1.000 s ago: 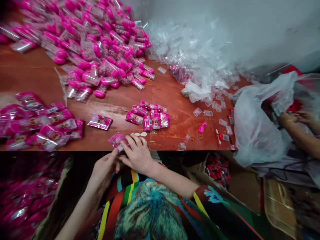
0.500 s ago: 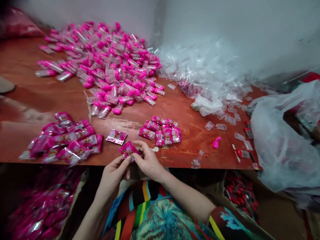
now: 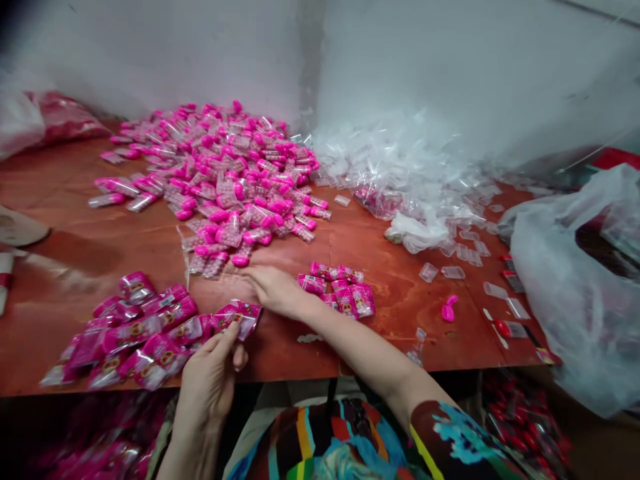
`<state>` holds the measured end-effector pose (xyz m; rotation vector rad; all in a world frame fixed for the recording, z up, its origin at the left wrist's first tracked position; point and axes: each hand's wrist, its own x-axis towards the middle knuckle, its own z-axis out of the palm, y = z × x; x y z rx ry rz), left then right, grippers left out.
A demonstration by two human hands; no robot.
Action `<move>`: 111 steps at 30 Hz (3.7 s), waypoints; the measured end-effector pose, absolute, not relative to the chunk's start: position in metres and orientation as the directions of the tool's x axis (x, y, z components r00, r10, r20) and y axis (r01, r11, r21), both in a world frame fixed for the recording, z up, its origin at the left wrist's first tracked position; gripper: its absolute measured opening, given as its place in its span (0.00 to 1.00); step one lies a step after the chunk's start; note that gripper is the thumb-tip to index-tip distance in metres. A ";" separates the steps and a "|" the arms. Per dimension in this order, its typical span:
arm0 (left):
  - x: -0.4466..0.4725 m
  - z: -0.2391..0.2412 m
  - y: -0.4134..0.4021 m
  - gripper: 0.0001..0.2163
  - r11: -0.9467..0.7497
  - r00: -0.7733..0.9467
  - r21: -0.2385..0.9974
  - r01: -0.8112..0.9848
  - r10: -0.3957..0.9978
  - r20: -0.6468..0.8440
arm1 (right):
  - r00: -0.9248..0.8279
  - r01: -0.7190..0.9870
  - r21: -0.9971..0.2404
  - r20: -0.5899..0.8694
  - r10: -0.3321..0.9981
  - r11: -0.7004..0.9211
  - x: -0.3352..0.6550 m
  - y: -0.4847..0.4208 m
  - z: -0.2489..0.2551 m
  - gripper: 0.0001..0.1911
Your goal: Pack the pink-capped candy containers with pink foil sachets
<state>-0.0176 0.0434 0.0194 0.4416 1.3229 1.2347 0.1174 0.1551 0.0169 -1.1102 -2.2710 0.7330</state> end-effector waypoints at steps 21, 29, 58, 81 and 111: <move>-0.006 0.030 0.017 0.13 0.372 -0.085 0.518 -0.770 0.746 -0.661 | -0.362 0.616 -0.681 0.200 0.910 0.395 0.144 0.141 0.025 0.17; 0.012 0.030 0.005 0.08 0.342 -0.099 0.475 -0.811 0.719 -0.688 | -0.173 -0.213 -0.966 -0.108 0.979 -0.145 0.146 0.011 -0.001 0.23; 0.037 0.017 -0.006 0.05 0.401 -0.065 0.505 -0.765 0.731 -0.679 | -0.028 -0.313 -0.935 -0.170 0.985 -0.170 0.159 -0.023 -0.007 0.25; 0.043 0.014 -0.022 0.17 0.552 0.186 0.674 -0.492 0.822 -0.538 | -0.140 0.037 -0.993 -0.114 0.984 -0.110 0.171 -0.027 -0.013 0.24; 0.049 0.014 -0.020 0.17 0.485 0.096 0.767 -0.421 0.864 -0.494 | -0.159 0.047 -0.995 -0.099 0.982 -0.093 0.193 -0.013 -0.008 0.25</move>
